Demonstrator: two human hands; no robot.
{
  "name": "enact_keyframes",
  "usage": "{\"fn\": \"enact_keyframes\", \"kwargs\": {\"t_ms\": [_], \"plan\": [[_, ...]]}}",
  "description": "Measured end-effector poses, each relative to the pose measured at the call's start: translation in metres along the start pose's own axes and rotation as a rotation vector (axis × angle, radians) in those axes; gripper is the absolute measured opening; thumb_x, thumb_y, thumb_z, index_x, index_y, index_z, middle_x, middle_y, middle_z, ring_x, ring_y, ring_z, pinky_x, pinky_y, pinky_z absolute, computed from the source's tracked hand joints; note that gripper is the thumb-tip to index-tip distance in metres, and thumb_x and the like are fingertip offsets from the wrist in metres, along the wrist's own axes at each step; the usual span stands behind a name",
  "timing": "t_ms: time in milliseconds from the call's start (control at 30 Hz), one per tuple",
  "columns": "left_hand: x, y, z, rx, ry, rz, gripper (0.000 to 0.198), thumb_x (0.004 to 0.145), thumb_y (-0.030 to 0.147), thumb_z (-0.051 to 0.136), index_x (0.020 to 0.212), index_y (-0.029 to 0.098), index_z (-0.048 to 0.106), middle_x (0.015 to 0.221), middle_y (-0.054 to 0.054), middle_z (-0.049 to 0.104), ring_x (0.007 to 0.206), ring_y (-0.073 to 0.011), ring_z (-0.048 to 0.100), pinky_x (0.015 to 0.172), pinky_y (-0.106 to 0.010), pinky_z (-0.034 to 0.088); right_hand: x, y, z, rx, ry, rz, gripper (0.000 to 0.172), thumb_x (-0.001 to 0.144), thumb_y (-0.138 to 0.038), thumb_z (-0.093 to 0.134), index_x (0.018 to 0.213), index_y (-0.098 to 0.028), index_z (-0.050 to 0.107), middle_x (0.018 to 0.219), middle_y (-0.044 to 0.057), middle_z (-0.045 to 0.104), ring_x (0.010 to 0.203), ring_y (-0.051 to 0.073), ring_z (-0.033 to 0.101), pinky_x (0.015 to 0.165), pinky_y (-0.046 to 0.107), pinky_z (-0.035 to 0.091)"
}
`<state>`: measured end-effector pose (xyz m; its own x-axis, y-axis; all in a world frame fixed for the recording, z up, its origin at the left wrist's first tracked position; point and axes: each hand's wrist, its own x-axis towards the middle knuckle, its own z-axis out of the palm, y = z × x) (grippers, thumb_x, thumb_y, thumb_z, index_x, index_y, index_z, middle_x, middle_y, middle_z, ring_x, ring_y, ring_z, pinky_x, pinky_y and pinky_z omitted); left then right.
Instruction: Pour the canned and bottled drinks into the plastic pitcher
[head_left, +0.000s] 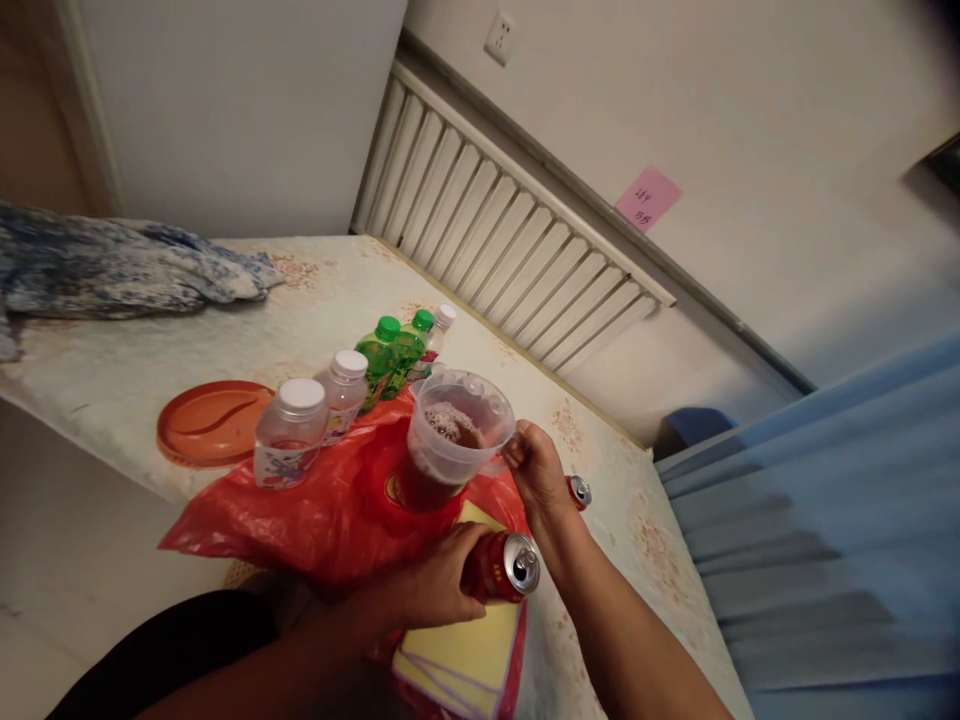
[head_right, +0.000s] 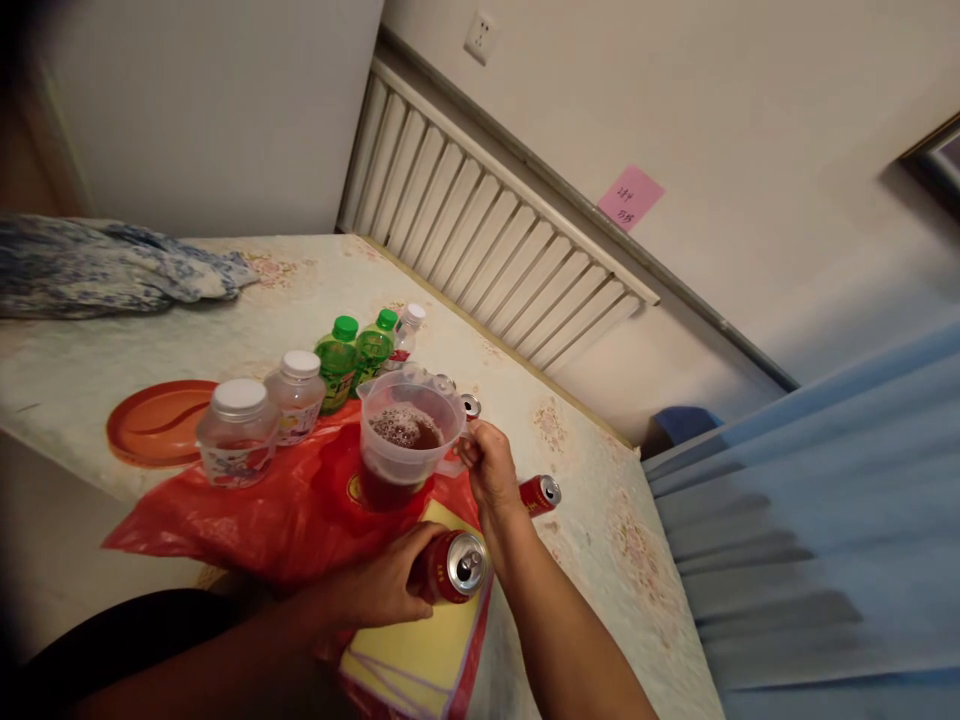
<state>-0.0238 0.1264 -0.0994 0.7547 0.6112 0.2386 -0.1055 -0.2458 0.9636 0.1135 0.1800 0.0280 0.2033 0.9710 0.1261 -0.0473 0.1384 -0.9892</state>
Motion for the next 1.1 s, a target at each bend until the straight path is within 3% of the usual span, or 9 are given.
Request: {"fn": "enact_keyframes", "kwargs": {"t_ms": [333, 567, 833, 1100], "plan": [[0.002, 0.014, -0.004, -0.015, -0.008, -0.021, 0.071, 0.059, 0.012, 0.07, 0.127, 0.023, 0.051, 0.123, -0.007, 0.059, 0.115, -0.0288, 0.056, 0.101, -0.042, 0.045, -0.013, -0.05, -0.011, 0.032, 0.118, -0.061, 0.033, 0.069, -0.033, 0.063, 0.052, -0.023, 0.037, 0.048, -0.009, 0.026, 0.043, 0.007, 0.019, 0.04, 0.021, 0.024], [0.006, 0.014, -0.004, 0.012, -0.022, -0.052, 0.076, 0.057, 0.01, 0.07, 0.129, 0.023, 0.049, 0.127, -0.008, 0.057, 0.118, -0.0288, 0.055, 0.102, -0.042, 0.044, -0.031, -0.101, -0.048, -0.007, 0.253, -0.129, 0.033, 0.068, -0.031, 0.066, 0.053, -0.022, 0.039, 0.046, -0.01, 0.026, 0.041, 0.006, 0.022, 0.042, 0.021, 0.033], [0.019, 0.004, 0.003, 0.056, -0.002, -0.039, 0.072, 0.057, 0.011, 0.07, 0.126, 0.021, 0.05, 0.125, -0.008, 0.058, 0.117, -0.0286, 0.055, 0.102, -0.041, 0.044, -0.08, -0.139, -0.091, -0.151, 0.415, -0.111, 0.034, 0.066, -0.031, 0.071, 0.051, -0.021, 0.042, 0.045, -0.009, 0.03, 0.041, 0.007, 0.028, 0.043, 0.023, 0.037], [0.033, -0.005, 0.013, 0.02, 0.087, 0.04, 0.068, 0.061, 0.011, 0.069, 0.125, 0.022, 0.05, 0.123, -0.007, 0.06, 0.115, -0.0265, 0.057, 0.1, -0.038, 0.045, -0.143, -0.138, -0.134, -0.306, 0.482, 0.006, 0.046, 0.071, -0.044, 0.071, 0.045, -0.021, 0.042, 0.043, -0.007, 0.03, 0.043, 0.008, 0.028, 0.045, 0.025, 0.034]]}}
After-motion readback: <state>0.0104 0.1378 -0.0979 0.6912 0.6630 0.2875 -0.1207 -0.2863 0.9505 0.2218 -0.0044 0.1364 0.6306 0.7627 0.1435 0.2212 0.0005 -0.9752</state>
